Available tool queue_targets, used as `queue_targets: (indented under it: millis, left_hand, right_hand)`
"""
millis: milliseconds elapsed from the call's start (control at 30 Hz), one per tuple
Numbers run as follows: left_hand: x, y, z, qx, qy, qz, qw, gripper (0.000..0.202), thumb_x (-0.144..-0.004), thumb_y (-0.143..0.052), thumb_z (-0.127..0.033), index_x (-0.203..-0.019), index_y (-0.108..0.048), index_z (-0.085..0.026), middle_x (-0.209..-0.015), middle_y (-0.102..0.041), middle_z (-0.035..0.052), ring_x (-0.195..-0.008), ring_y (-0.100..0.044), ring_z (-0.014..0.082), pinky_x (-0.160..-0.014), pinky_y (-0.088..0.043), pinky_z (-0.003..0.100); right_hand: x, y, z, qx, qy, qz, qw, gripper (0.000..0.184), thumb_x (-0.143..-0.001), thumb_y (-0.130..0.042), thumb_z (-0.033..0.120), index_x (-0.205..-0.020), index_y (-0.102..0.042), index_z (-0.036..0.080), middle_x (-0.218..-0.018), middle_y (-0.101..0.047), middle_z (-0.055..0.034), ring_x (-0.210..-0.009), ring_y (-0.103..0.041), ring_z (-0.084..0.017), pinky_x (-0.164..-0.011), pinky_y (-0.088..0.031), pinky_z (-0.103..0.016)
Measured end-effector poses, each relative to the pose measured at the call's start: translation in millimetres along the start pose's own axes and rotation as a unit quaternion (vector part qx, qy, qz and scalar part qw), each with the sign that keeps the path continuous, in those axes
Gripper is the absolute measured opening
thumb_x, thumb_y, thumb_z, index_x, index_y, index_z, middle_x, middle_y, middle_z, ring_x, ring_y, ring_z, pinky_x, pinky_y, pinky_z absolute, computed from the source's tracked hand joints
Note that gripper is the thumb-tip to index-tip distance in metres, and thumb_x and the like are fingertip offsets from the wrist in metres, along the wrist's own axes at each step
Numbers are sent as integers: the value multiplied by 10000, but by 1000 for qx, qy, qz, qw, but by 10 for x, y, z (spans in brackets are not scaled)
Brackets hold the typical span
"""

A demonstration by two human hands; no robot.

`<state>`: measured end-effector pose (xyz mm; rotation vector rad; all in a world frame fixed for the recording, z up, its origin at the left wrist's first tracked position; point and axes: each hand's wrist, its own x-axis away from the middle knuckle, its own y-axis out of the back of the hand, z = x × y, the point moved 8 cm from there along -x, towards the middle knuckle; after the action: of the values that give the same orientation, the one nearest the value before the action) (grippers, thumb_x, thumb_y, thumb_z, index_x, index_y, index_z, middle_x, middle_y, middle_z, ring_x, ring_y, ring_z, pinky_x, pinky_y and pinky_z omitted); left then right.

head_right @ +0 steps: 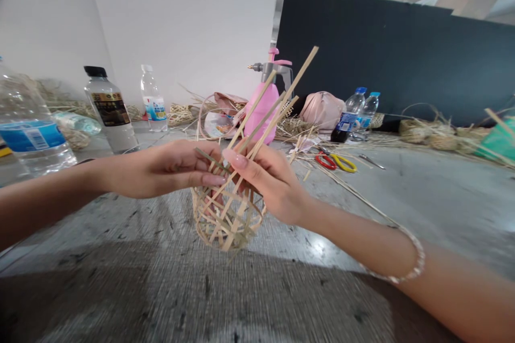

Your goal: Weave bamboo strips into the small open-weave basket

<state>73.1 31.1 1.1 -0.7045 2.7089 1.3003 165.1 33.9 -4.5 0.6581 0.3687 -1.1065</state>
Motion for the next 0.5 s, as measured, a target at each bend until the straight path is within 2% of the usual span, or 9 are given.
queue_targets:
  millis: [67, 200, 333, 400, 500]
  left_hand:
    - [-2, -15, 10, 19, 5, 5, 1000, 204, -922, -459, -242, -1096, -500, -144, -1036, -622, 73, -994, -587, 162, -862, -486, 307]
    - [-11, -49, 26, 75, 20, 13, 997, 211, -898, -495, -209, -1098, -477, -145, -892, -637, 43, -863, -610, 153, -739, -501, 288]
    - [-24, -18, 21, 59, 34, -14, 998, 205, -866, -545, -184, -1058, -488, -141, -786, -615, -2, -733, -586, 107, -648, -473, 228]
    - [-27, 5, 0, 24, 29, -24, 999, 181, -869, -545, -199, -1034, -504, -136, -789, -605, -3, -709, -565, 96, -623, -459, 212]
    - [-27, 21, -12, 9, 17, -24, 1000, 176, -872, -541, -218, -1025, -520, -133, -910, -617, 38, -759, -571, 108, -645, -470, 223]
  right_hand:
    - [-6, 3, 21, 17, 7, 0, 1000, 312, -888, -532, 428, -703, -510, 178, -569, -446, 46, -469, -436, -58, -414, -368, -189]
    - [-20, 4, 80, 65, 30, -3, 997, 293, -899, -523, 406, -721, -526, 173, -563, -465, 46, -458, -435, -50, -399, -351, -175]
    - [-33, -1, 89, 60, 33, 0, 998, 283, -902, -522, 385, -716, -531, 172, -567, -473, 49, -454, -434, -44, -395, -353, -167]
    - [-39, -20, 84, 38, 31, 20, 999, 266, -909, -512, 374, -741, -551, 171, -588, -486, 47, -465, -441, -43, -396, -355, -163]
    - [-51, -48, 96, 39, 32, 69, 996, 226, -910, -512, 341, -783, -586, 169, -654, -532, 29, -535, -487, -51, -442, -391, -165]
